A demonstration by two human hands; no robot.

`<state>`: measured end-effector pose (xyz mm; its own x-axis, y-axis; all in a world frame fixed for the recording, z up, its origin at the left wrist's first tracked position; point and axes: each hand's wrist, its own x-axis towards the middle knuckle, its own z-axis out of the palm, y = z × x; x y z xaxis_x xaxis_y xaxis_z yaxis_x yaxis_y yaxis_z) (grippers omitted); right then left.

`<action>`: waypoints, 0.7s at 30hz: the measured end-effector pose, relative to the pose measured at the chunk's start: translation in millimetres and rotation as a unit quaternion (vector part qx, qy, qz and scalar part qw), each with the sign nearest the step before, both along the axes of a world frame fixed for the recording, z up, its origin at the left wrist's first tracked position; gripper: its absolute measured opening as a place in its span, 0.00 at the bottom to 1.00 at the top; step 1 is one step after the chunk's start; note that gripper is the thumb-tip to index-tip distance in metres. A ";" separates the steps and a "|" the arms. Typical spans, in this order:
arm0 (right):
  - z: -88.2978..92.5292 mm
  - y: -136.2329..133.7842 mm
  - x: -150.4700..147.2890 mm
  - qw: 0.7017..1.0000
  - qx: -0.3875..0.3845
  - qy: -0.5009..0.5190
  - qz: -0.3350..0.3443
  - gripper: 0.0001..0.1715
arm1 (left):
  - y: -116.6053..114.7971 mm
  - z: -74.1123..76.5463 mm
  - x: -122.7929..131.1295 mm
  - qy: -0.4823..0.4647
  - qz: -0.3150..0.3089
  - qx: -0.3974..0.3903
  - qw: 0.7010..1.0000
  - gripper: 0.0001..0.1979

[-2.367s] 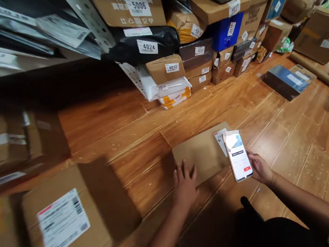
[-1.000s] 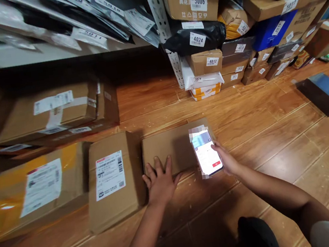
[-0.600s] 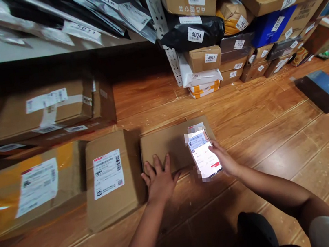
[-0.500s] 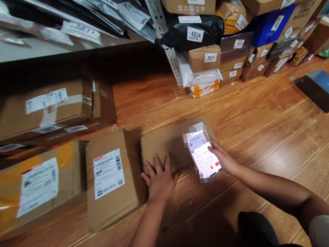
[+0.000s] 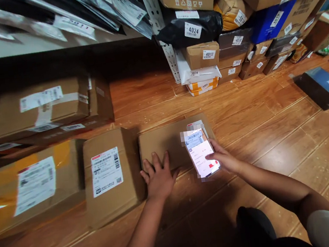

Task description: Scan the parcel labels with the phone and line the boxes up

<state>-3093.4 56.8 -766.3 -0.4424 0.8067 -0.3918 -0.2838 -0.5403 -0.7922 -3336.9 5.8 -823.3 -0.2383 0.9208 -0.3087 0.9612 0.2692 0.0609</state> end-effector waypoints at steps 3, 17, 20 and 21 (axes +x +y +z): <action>6.2 -2.7 8.2 0.998 0.020 0.028 0.045 0.42 | 0.1 -2.4 -0.8 -0.006 0.001 0.000 1.000 0.41; 12.0 -8.3 16.5 0.991 0.092 0.007 0.094 0.49 | -3.4 -14.9 -8.9 -0.007 -0.013 0.037 0.999 0.38; 14.0 -5.4 19.1 0.991 0.101 -0.002 0.093 0.48 | 4.9 -12.9 -2.8 -0.011 -0.007 0.033 0.999 0.39; 15.2 -5.9 20.9 0.991 0.100 -0.006 0.093 0.47 | 5.0 -9.1 1.4 -0.011 0.003 0.020 1.000 0.39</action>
